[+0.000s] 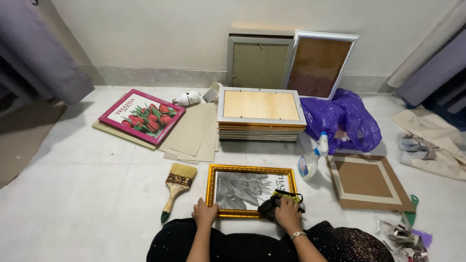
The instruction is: Cleaning and dusting picture frames using a spray bottle, cloth, and brush.
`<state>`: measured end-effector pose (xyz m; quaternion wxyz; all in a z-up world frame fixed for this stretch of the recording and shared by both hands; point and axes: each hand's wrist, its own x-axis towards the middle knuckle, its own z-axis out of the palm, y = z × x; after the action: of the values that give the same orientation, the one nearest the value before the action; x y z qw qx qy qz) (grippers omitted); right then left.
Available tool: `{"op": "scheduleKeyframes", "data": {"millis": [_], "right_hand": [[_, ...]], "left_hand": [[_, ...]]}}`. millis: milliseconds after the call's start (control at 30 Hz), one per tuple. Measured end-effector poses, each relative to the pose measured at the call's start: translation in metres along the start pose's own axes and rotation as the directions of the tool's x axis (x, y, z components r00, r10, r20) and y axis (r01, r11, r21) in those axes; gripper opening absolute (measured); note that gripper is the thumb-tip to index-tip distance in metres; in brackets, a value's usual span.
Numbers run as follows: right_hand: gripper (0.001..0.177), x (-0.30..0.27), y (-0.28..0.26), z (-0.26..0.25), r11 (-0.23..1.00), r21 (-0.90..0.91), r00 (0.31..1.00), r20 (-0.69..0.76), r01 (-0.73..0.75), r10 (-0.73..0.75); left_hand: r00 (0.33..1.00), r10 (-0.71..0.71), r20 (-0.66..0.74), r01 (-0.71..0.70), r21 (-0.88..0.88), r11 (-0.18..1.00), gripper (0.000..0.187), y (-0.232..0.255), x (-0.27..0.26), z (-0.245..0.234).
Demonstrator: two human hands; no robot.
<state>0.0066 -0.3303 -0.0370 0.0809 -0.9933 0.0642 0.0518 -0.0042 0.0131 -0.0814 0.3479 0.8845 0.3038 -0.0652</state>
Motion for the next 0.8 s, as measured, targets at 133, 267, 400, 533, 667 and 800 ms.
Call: {"op": "scheduleKeyframes", "data": {"millis": [133,267,400,533,667,800], "right_hand": [[0.044,0.007,0.014,0.014,0.994,0.099,0.999,-0.019,-0.044,0.046],[0.043,0.006,-0.004,0.011,0.961,0.234,0.984,-0.069,-0.146,0.167],[0.048,-0.002,-0.069,0.006,0.985,0.144,0.979,-0.19,0.096,-0.068],[0.054,-0.061,-0.171,-0.092,0.885,0.225,0.912,-0.164,0.407,-0.377],[0.06,-0.061,-0.184,-0.108,0.727,0.2,0.745,-0.028,0.657,-0.666],[0.057,-0.019,-0.143,-0.143,0.916,0.182,0.93,0.025,0.356,-0.366]], "left_hand": [[0.989,-0.114,0.096,0.138,-0.306,0.942,0.051,0.021,-0.016,-0.038],[0.965,0.068,0.255,0.178,-0.818,0.546,0.031,0.045,-0.062,-0.077],[0.944,0.225,0.242,0.103,-0.861,0.497,0.028,0.043,-0.083,-0.08],[0.951,0.263,0.162,-0.012,-0.831,0.556,0.032,0.028,-0.072,-0.061],[0.985,0.149,0.09,-0.019,-0.793,0.609,0.042,0.018,-0.062,-0.048],[0.994,0.074,0.078,0.003,-0.709,0.705,0.047,0.039,-0.083,-0.072]]}}
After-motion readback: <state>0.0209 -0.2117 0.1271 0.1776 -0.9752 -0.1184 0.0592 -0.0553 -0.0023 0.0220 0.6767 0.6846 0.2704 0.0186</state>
